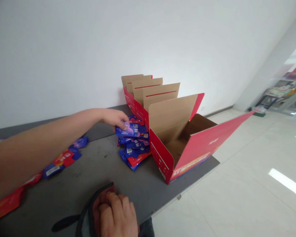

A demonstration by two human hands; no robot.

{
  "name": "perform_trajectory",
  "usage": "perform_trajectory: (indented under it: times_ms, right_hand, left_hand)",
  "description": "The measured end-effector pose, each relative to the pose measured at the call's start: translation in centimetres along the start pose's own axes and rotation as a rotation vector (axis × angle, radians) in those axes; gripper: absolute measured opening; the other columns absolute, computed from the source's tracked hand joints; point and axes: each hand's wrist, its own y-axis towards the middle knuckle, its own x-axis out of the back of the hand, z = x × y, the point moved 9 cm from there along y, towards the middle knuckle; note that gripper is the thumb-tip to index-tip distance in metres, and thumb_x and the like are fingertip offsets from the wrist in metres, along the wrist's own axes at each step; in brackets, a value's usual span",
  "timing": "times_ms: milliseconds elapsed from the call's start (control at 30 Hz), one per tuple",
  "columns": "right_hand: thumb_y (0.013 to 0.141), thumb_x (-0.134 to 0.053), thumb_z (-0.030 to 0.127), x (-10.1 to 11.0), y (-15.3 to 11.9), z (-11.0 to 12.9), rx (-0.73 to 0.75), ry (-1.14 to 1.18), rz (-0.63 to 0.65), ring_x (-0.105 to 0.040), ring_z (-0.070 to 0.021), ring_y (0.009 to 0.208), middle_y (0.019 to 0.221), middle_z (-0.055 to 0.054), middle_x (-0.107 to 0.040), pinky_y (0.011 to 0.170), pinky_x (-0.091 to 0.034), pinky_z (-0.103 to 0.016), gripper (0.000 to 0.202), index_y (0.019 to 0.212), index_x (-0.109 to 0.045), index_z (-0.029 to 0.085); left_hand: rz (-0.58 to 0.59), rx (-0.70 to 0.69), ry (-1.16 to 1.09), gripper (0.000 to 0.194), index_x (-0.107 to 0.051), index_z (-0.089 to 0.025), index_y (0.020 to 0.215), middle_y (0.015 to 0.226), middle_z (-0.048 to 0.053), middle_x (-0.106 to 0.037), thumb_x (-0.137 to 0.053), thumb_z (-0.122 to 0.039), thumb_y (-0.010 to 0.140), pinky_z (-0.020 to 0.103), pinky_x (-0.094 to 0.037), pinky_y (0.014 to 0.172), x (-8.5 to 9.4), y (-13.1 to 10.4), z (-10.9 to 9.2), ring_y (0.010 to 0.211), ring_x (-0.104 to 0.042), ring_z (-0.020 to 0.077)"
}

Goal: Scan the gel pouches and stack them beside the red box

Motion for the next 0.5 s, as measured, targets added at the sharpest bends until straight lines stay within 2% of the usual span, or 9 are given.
perform_trajectory:
  times_ms: [67,133,233,333,433,500]
  right_hand:
    - [0.087,-0.065,0.018,0.1,0.2,0.0,0.025,0.001,-0.008,-0.065,-0.0238,0.089,0.11,-0.003,-0.075,0.073,-0.05,-0.038,0.015,0.099,-0.065,0.028]
    - [0.088,-0.065,0.022,0.3,0.4,0.4,0.08,0.021,-0.001,-0.065,-0.0231,0.086,0.11,-0.003,-0.075,0.069,-0.05,-0.037,0.014,0.101,-0.065,0.027]
    - [0.085,-0.061,0.02,0.7,0.7,0.6,0.077,0.069,0.024,-0.065,-0.0239,0.087,0.112,-0.003,-0.074,0.069,-0.05,-0.037,0.018,0.102,-0.065,0.026]
    - [0.078,-0.058,0.014,0.9,0.8,0.3,0.005,0.117,0.078,-0.064,-0.0273,0.096,0.118,-0.005,-0.072,0.079,-0.051,-0.041,0.029,0.105,-0.065,0.026]
    - [0.078,-0.056,0.011,0.9,0.4,0.4,0.041,0.125,0.147,-0.063,-0.0288,0.106,0.126,-0.006,-0.07,0.088,-0.051,-0.044,0.038,0.112,-0.065,0.026]
    - [0.08,-0.055,0.009,0.8,0.3,0.2,0.078,0.102,0.187,-0.062,-0.0288,0.111,0.13,-0.007,-0.068,0.092,-0.051,-0.044,0.041,0.117,-0.065,0.026]
  left_hand:
    - [0.023,0.009,0.086,0.032,-0.076,-0.015,0.095,0.079,0.007,-0.076,-0.077,-0.04,0.075,0.029,-0.054,0.063,-0.9,2.5,-1.5,0.068,-0.07,0.0208]
    - [0.025,0.021,0.124,0.026,-0.077,-0.014,0.089,0.072,0.007,-0.074,-0.077,-0.036,0.074,0.028,-0.052,0.06,-1.4,3.7,-1.7,0.064,-0.068,0.02]
    - [-0.002,0.061,0.154,0.024,-0.076,-0.015,0.085,0.073,0.006,-0.073,-0.076,-0.035,0.073,0.026,-0.05,0.058,-0.8,2.1,0.5,0.065,-0.067,0.0193]
    - [-0.057,0.143,0.138,0.031,-0.075,-0.015,0.093,0.08,0.007,-0.075,-0.073,-0.04,0.074,0.025,-0.048,0.059,0.7,-2.9,4.8,0.071,-0.068,0.0196]
    - [-0.113,0.231,0.097,0.037,-0.076,-0.016,0.1,0.088,0.007,-0.076,-0.07,-0.044,0.076,0.024,-0.048,0.063,1.5,-10.3,9.3,0.076,-0.068,0.0196]
    - [-0.124,0.27,0.078,0.037,-0.077,-0.017,0.1,0.089,0.007,-0.077,-0.07,-0.045,0.076,0.025,-0.047,0.065,1.0,-15.7,12.0,0.077,-0.067,0.0199]
